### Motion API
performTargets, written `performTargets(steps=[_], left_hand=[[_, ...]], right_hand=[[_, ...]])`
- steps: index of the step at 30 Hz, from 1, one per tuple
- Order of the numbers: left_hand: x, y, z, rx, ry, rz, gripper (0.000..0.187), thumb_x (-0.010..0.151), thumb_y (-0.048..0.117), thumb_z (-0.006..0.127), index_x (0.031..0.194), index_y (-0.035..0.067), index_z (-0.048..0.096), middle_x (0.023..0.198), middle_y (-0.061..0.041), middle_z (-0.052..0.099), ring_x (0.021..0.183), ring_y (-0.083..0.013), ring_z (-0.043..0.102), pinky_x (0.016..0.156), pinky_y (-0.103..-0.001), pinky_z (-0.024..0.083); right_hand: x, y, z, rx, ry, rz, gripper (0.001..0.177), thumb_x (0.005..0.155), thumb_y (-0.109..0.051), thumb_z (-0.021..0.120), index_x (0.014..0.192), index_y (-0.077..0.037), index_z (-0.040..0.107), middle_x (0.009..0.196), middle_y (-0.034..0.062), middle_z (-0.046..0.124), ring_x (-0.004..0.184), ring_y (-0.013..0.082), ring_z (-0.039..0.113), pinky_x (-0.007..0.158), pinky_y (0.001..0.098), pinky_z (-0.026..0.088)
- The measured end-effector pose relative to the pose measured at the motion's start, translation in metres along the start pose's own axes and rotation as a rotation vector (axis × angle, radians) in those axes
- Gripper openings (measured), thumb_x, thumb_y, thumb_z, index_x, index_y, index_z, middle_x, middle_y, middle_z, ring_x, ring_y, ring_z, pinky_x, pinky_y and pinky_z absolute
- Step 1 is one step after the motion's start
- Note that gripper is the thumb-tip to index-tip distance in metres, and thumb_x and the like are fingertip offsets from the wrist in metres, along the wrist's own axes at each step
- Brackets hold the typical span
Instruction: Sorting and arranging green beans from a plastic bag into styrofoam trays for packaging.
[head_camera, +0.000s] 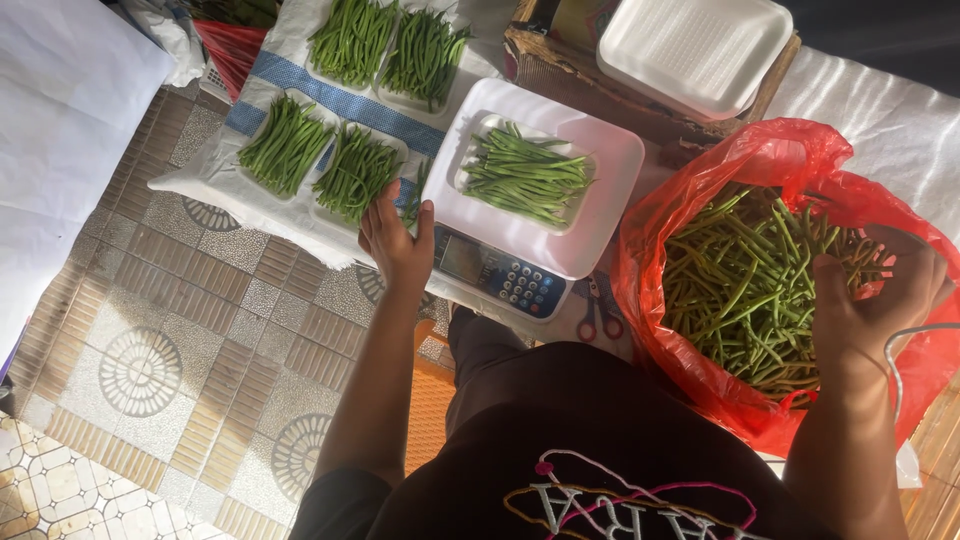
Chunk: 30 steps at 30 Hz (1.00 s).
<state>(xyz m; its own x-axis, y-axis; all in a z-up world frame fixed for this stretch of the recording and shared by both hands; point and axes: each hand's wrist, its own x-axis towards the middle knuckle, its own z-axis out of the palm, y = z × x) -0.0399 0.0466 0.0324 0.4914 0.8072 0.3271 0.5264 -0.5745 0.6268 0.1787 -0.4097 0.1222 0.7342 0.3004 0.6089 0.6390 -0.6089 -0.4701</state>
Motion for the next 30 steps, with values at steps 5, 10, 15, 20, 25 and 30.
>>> performTargets(steps=[5, 10, 15, 20, 25, 30], left_hand=[[-0.003, -0.007, 0.001, -0.003, -0.003, 0.009, 0.047, 0.096, 0.049, 0.059, 0.131, 0.017, 0.06, 0.131, -0.008, 0.065, 0.124, -0.0362, 0.055, 0.102, -0.063, 0.034], [-0.007, -0.012, 0.01, -0.053, 0.042, 0.151, 0.043, 0.099, 0.049, 0.056, 0.125, 0.015, 0.065, 0.123, -0.006, 0.069, 0.113, -0.0353, 0.063, 0.091, -0.063, 0.041], [-0.012, -0.008, 0.011, -0.061, -0.033, 0.084, 0.029, 0.094, 0.029, 0.072, 0.121, 0.02, 0.066, 0.124, -0.003, 0.069, 0.116, -0.0303, 0.06, 0.098, -0.053, 0.033], [-0.019, 0.004, 0.021, -0.056, -0.054, 0.229, 0.027, 0.094, 0.032, 0.071, 0.12, 0.023, 0.068, 0.122, 0.001, 0.064, 0.114, -0.0311, 0.058, 0.095, -0.056, 0.039], [-0.019, 0.037, 0.033, -0.087, -0.075, 0.307, 0.024, 0.09, 0.038, 0.073, 0.114, 0.034, 0.07, 0.12, 0.011, 0.062, 0.113, -0.0211, 0.058, 0.096, -0.045, 0.041], [-0.034, 0.095, 0.047, -0.401, -0.125, 0.645, 0.021, 0.084, 0.012, 0.076, 0.104, 0.016, 0.074, 0.112, -0.006, 0.068, 0.107, -0.0304, 0.064, 0.099, -0.046, 0.046]], right_hand=[[0.001, -0.003, -0.003, -0.012, 0.008, 0.034, 0.046, 0.085, 0.01, 0.078, 0.13, 0.005, 0.067, 0.119, 0.0167, 0.059, 0.113, 0.0399, 0.051, 0.108, 0.0496, 0.034], [0.013, 0.003, -0.024, 0.012, 0.101, 0.14, 0.037, 0.092, 0.005, 0.068, 0.13, 0.006, 0.064, 0.123, 0.021, 0.055, 0.118, 0.0356, 0.05, 0.101, 0.0422, 0.042], [0.025, 0.0, -0.067, 0.031, 0.057, 0.514, 0.017, 0.099, -0.012, 0.065, 0.116, -0.01, 0.065, 0.117, 0.0036, 0.069, 0.096, 0.0217, 0.065, 0.085, 0.0395, 0.044], [-0.002, 0.03, -0.063, 0.041, -0.031, 0.687, 0.009, 0.105, -0.018, 0.069, 0.104, -0.01, 0.073, 0.093, 0.0086, 0.071, 0.081, 0.0256, 0.066, 0.072, 0.0379, 0.051], [-0.012, 0.019, -0.044, -0.138, -0.347, 0.571, 0.023, 0.097, -0.014, 0.057, 0.11, -0.019, 0.075, 0.089, 0.0086, 0.072, 0.094, 0.0396, 0.069, 0.091, 0.05, 0.047], [-0.008, -0.032, -0.004, -0.39, -0.348, 0.252, 0.009, 0.084, -0.032, 0.078, 0.091, -0.026, 0.078, 0.098, 0.0002, 0.065, 0.104, 0.0288, 0.058, 0.093, 0.0532, 0.042]])
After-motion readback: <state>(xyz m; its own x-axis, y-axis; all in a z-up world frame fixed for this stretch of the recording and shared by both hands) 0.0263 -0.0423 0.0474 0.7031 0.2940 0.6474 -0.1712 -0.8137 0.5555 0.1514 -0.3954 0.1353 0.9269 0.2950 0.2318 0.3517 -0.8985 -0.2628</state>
